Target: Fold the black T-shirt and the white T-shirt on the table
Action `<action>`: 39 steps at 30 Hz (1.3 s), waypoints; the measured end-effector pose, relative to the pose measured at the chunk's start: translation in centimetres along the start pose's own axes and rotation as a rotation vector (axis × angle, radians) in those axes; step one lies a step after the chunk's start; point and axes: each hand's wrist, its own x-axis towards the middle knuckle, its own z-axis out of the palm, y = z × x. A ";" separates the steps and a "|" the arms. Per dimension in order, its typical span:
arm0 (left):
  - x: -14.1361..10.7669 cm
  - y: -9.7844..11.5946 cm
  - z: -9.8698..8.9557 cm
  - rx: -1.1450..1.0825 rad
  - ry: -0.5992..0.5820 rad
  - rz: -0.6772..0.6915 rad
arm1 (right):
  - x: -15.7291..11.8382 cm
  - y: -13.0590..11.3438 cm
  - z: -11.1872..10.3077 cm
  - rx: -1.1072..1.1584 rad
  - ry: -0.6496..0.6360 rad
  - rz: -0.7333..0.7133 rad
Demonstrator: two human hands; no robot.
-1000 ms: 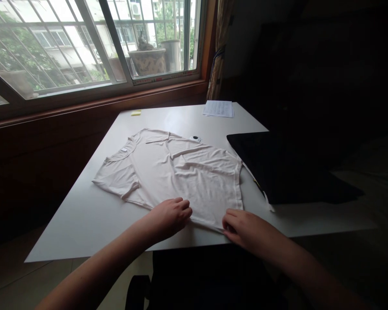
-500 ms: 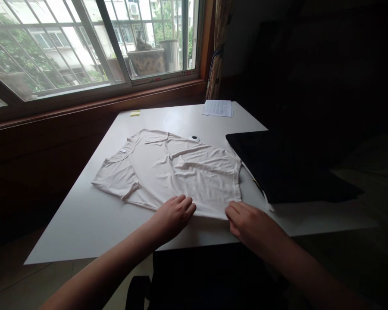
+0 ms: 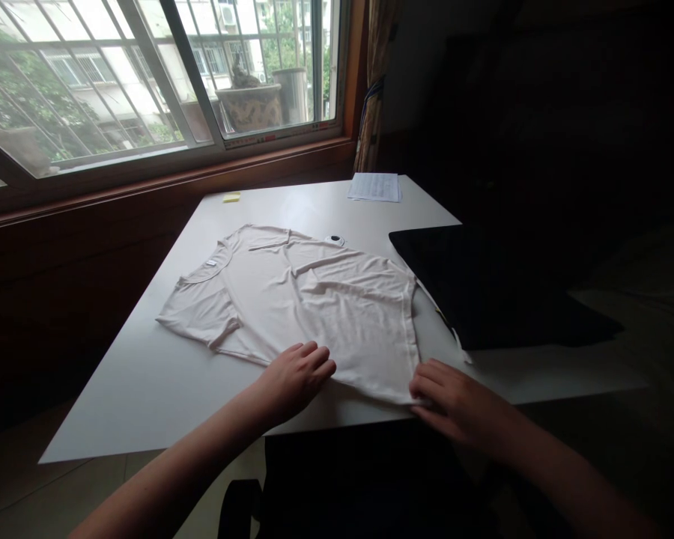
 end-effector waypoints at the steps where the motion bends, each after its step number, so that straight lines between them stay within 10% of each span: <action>1: 0.1 0.0 0.0 -0.002 -0.002 0.002 | -0.1 -0.1 -0.2 0.037 -0.019 0.005; 13: 0.3 -0.4 -1.0 -0.026 -0.025 0.004 | 0.9 -0.1 0.0 0.062 -0.111 0.128; 26: -0.9 -0.5 -1.1 0.045 0.022 0.106 | -0.7 1.1 1.4 -0.277 0.210 -0.132; 39: -3.1 -2.4 -3.2 -0.142 -0.153 0.029 | -1.9 1.0 -0.5 -0.014 0.005 -0.092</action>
